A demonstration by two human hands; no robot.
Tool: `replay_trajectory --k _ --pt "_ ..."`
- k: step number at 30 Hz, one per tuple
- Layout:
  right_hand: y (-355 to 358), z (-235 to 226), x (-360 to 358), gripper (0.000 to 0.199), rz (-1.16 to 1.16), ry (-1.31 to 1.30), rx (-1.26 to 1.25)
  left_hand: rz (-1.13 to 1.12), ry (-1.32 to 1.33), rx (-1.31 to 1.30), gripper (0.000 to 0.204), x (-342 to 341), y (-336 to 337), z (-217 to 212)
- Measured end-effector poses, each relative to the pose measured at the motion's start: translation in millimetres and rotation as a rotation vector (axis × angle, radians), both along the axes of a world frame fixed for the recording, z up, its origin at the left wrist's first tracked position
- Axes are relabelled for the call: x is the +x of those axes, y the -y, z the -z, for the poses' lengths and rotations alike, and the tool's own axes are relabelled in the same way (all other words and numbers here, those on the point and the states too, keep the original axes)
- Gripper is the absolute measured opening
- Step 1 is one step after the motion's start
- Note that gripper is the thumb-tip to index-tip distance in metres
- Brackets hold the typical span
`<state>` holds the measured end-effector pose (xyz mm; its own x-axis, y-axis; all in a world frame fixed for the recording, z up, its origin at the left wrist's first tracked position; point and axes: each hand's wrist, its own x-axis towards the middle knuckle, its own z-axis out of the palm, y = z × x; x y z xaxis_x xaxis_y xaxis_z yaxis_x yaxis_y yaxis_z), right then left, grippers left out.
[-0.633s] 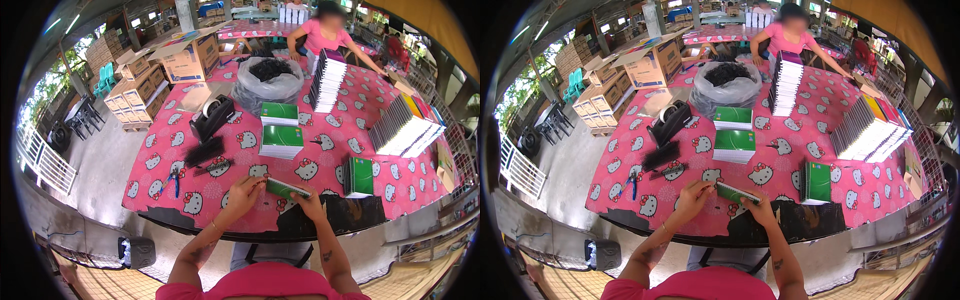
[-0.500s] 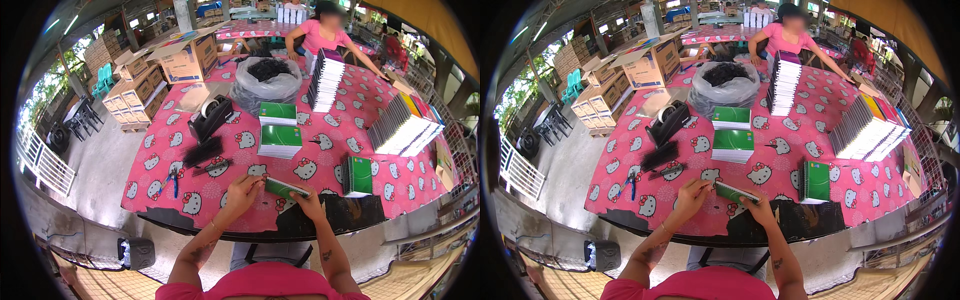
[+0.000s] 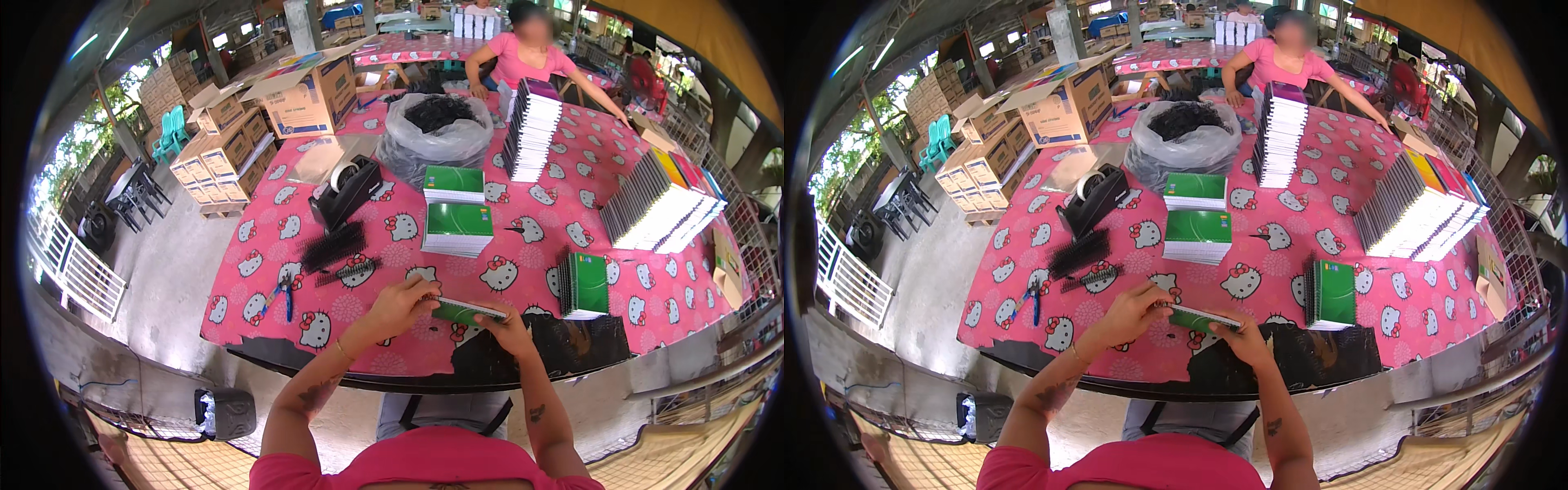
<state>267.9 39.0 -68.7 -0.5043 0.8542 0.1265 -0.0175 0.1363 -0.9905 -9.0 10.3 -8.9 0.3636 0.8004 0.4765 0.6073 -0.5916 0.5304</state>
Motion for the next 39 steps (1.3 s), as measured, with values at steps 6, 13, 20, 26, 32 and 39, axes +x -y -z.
replay_trajectory --k 6,13,20,26,32,39 --pt "2 -6 -2 0.027 0.005 -0.016 0.024 -0.011 -0.087 0.009 0.030 -1 -6 5" --pt "13 -25 -10 0.026 0.158 -0.062 -0.027 -0.301 -0.438 0.209 0.062 41 12 -17" --pt "10 -29 -8 0.025 0.187 -0.076 -0.008 -0.475 -0.508 0.250 0.085 54 6 -16" --pt "13 -35 0 0.025 0.220 -0.063 -0.099 -0.349 -0.542 0.249 0.078 68 37 29" --pt "16 -43 1 0.026 0.197 -0.141 -0.109 -0.371 -0.723 0.177 0.079 78 31 4" --pt "17 -39 -4 0.026 0.148 -0.052 0.003 -0.362 -0.434 0.253 0.081 75 15 -5"
